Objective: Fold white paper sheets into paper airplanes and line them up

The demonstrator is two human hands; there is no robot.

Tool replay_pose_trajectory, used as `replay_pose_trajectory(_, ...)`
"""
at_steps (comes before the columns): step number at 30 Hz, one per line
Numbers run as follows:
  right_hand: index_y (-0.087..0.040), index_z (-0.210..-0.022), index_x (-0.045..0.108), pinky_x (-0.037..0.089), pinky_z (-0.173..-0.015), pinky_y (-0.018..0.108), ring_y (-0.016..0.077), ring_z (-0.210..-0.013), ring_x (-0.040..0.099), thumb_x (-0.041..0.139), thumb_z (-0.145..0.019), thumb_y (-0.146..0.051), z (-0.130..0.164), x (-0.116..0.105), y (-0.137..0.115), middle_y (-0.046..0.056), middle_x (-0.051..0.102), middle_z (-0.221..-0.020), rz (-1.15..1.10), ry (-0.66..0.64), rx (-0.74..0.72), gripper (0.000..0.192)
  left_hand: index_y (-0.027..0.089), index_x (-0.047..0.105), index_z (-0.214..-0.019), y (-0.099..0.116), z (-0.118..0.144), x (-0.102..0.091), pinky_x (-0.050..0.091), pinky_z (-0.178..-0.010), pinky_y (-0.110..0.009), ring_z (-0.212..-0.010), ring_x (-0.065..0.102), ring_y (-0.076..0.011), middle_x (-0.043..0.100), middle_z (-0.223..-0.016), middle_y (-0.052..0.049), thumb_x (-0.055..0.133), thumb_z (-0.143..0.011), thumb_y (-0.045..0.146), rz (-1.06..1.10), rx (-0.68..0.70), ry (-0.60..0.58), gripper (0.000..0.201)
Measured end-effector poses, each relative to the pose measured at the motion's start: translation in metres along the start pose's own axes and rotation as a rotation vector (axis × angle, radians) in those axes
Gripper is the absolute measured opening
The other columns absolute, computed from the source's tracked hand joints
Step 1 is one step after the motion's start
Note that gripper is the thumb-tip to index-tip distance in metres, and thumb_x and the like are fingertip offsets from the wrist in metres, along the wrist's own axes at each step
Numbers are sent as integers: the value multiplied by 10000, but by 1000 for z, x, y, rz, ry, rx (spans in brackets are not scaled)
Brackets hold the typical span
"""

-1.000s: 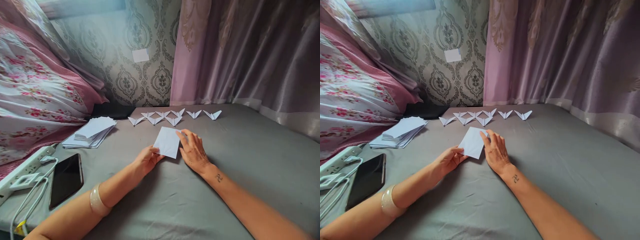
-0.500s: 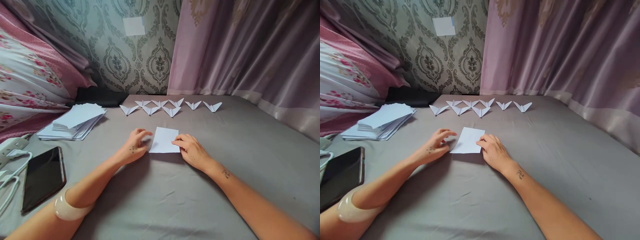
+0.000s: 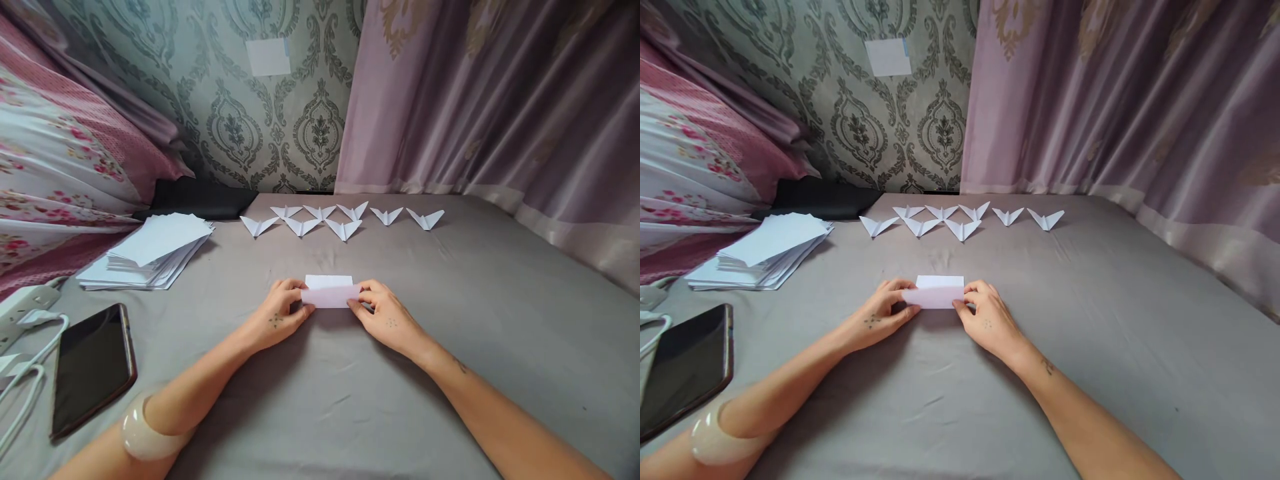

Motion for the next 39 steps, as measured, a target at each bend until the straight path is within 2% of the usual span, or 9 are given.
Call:
replay_pose_trajectory(4,-202,-677,670,475,-811,338,203,-954,592,515,-882,-342,-1,-3,2,71,618,-1042,36,115,36,292,191,618,-687,-8,-5,-1,453,-862,-408,-1016,496,-267,597,-1067,-89,533,-846,414,17,-63,172,287)
replay_pose_trajectory(7,-195,-636,614,471,-824,347,206,-931,592,505,-889,-343,-2,-2,2,76,607,-1003,88,167,23,313,184,603,-668,-12,-6,-3,440,-892,-440,-1012,499,-273,590,-1022,-98,579,-816,394,21,-97,259,258)
replay_pose_trajectory(11,-203,-614,521,469,-814,351,205,-880,583,511,-889,-346,-4,0,0,72,577,-945,165,197,15,311,178,565,-643,-12,-6,-1,443,-888,-452,-997,497,-271,565,-1004,-107,557,-839,381,-8,-117,314,282)
replay_pose_trajectory(16,-213,-626,460,468,-778,340,199,-840,572,535,-882,-338,-5,1,-1,60,553,-913,233,200,26,295,181,524,-656,-11,-6,3,456,-843,-432,-947,481,-254,541,-998,-105,513,-881,383,-89,-83,318,304)
replay_pose_trajectory(21,-211,-624,465,473,-766,333,192,-834,569,558,-871,-323,-6,0,-1,57,543,-914,227,193,21,287,184,512,-657,-12,-7,3,470,-800,-405,-932,485,-247,534,-987,-96,538,-876,380,-103,-100,312,294)
replay_pose_trajectory(31,-211,-624,479,466,-750,332,194,-830,565,524,-891,-299,-8,0,-1,65,548,-914,248,168,23,285,185,556,-690,-11,-7,2,464,-853,-416,-978,502,-249,531,-1004,-103,499,-898,344,-108,-78,315,267)
replay_pose_trajectory(39,-209,-623,484,466,-761,332,194,-827,565,553,-885,-291,-9,1,-1,58,551,-904,254,145,43,284,183,564,-714,-13,-5,3,463,-817,-402,-968,485,-246,521,-1044,-110,489,-907,354,-93,-92,276,269)
Point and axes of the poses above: each hand's wrist, its own z-axis away from the middle knuckle, its own x-axis out of the palm, y = z × x, the point moved 8 cm from there along -z, towards the middle knuckle
